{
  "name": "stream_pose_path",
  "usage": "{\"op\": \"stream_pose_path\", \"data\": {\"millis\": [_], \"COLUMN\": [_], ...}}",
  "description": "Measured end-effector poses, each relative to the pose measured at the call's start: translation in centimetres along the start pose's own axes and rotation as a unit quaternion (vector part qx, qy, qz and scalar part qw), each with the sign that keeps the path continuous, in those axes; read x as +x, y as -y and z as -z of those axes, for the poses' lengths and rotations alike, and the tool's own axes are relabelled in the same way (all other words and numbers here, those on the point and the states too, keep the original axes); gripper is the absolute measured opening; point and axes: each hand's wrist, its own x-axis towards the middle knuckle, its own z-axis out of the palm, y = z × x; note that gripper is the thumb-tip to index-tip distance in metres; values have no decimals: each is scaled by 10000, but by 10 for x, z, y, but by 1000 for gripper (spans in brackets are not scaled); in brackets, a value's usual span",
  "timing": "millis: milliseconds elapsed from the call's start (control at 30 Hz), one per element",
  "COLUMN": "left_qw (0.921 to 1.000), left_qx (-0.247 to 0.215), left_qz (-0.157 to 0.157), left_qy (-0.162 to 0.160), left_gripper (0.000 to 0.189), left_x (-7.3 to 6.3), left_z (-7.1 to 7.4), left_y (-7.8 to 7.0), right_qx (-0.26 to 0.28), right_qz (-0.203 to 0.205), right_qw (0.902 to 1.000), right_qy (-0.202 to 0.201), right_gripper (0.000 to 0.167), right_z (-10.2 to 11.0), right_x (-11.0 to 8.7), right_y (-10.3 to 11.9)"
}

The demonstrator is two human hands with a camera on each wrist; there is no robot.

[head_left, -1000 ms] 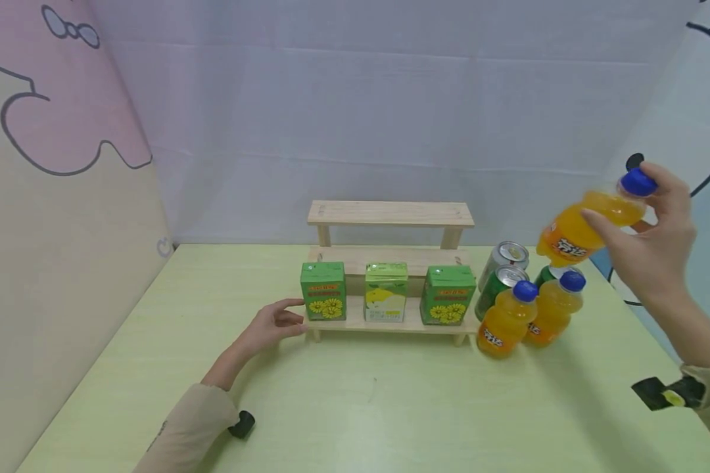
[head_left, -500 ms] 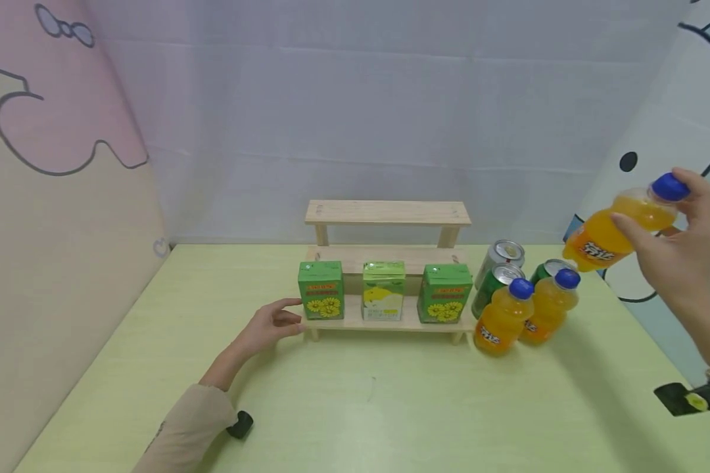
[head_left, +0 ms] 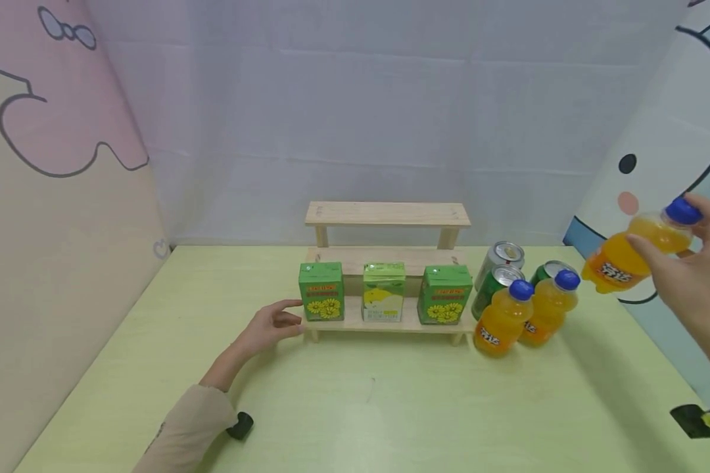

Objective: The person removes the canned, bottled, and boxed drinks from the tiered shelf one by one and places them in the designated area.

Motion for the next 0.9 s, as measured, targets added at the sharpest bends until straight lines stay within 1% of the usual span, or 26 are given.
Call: {"op": "stream_pose_path", "data": {"millis": [167, 300, 400, 567, 633, 900], "left_qw": [10000, 10000, 9999, 10000, 10000, 10000], "left_qx": [-10, -51, -85, -84, -77, -74], "left_qz": [16, -33, -62, -14, -7, -16], "left_qy": [-6, 1, 21, 24, 28, 5], "left_gripper": [54, 53, 53, 54, 54, 54], "left_x": [-1, -1, -1, 0, 1, 0], "left_z": [0, -1, -1, -2, -2, 0], "left_y": [0, -1, -1, -2, -1, -1], "right_qx": [-44, -130, -136, -127, -117, -183], "right_qz": [-72, -305, -405, -308, -327, -698], "right_qw": [10000, 9994, 9990, 9994, 9993, 9971], "right_qy": [51, 105, 132, 132, 147, 229], "right_gripper": [61, 61, 62, 61, 60, 61], "right_z": [-1, -2, -3, -5, -6, -13], "right_x": [-5, -11, -17, -30, -34, -45], "right_y": [-6, -12, -19, -32, -35, -46]}}
